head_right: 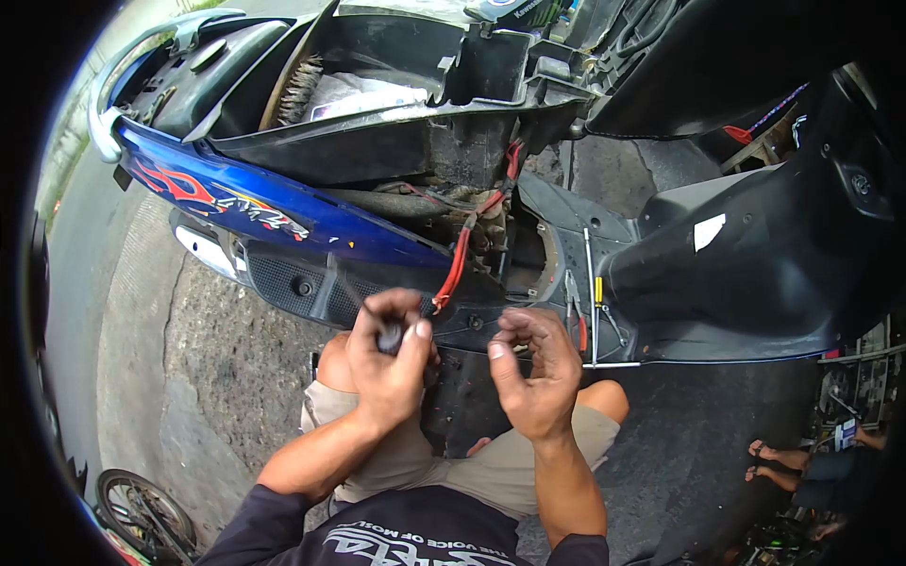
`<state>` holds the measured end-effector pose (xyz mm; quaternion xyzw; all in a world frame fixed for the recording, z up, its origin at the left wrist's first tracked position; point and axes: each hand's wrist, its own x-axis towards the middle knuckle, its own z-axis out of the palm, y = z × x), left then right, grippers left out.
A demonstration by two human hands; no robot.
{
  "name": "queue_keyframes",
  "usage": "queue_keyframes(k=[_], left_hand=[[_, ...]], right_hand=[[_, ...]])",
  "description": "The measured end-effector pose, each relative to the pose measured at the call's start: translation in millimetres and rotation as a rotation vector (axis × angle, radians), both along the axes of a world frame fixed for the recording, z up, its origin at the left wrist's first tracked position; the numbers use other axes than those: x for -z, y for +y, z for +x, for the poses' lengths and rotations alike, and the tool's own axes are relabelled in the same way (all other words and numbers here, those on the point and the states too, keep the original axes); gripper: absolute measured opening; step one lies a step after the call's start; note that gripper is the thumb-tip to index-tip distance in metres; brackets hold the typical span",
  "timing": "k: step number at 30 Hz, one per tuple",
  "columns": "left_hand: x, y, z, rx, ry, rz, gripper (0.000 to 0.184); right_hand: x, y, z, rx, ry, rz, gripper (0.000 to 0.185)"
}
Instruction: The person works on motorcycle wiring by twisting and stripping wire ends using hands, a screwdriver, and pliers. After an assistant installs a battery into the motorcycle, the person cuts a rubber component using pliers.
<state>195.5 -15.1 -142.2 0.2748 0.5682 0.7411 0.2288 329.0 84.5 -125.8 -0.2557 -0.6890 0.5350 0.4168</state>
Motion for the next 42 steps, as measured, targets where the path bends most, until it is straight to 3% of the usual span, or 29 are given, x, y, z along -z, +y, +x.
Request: queue_keyframes(k=[1, 2, 3, 7, 11, 13, 14, 19, 21, 25, 27, 29, 30, 34, 42], left_hand=[[-9.9, 7.0, -3.8, 0.007, -0.205, 0.025, 0.027], [-8.1, 8.6, -9.7, 0.077, -0.274, 0.059, 0.038], [-6.4, 9.7, -12.9, 0.068, -0.265, 0.06, 0.038], [-2.7, 19.0, -19.8, 0.184, -0.169, 0.112, 0.031], [3.7, 25.6, -32.8, 0.288, 0.033, 0.122, 0.028], [1.5, 29.0, -41.4, 0.332, 0.36, 0.068, 0.029], [-2.7, 29.3, -42.6, 0.327, 0.402, 0.038, 0.027], [-9.1, 40.4, -55.6, 0.503, 0.361, 0.138, 0.022], [-12.5, 44.4, -62.8, 0.717, 0.402, 0.031, 0.023], [-15.4, 53.1, -63.7, 0.721, 0.527, 0.033, 0.021], [-11.0, 53.5, -59.2, 0.691, 0.55, 0.056, 0.022], [-5.9, 52.9, -53.4, 0.62, 0.604, 0.093, 0.023], [-5.7, 52.6, -52.0, 0.604, 0.652, 0.083, 0.027], [-1.1, 54.6, -45.5, 0.564, 0.774, 0.078, 0.032], [-1.4, 53.8, -44.4, 0.544, 0.853, 0.04, 0.035]], right_hand=[[-6.1, -2.4, -6.6, -0.011, -0.034, 0.077, 0.032], [-14.3, -5.8, -13.6, -0.017, -0.025, 0.074, 0.032], [-23.4, -8.6, -21.5, -0.007, -0.07, 0.156, 0.037], [-36.8, -9.4, -38.5, 0.021, -0.189, 0.32, 0.046], [-40.2, -7.2, -41.1, 0.048, -0.236, 0.315, 0.029], [-42.0, -0.6, -36.1, 0.013, -0.246, 0.382, 0.024], [-43.1, 3.4, -32.7, -0.017, -0.248, 0.441, 0.021], [-57.6, 26.9, -13.8, -0.191, -0.344, 0.604, 0.023], [-58.5, 39.1, -7.1, -0.301, -0.392, 0.756, 0.027], [-49.4, 45.1, -1.0, -0.205, -0.317, 0.932, 0.03], [-33.6, 38.8, 8.1, -0.113, -0.265, 0.905, 0.021], [-26.8, 20.7, 18.7, 0.054, -0.059, -0.128, 0.015], [-28.0, 19.0, 26.4, -0.029, -0.029, -0.388, 0.031], [-25.1, 10.7, 25.1, -0.086, -0.02, -0.702, 0.029], [-29.2, 9.0, 18.5, -0.062, -0.142, -0.585, 0.013]])
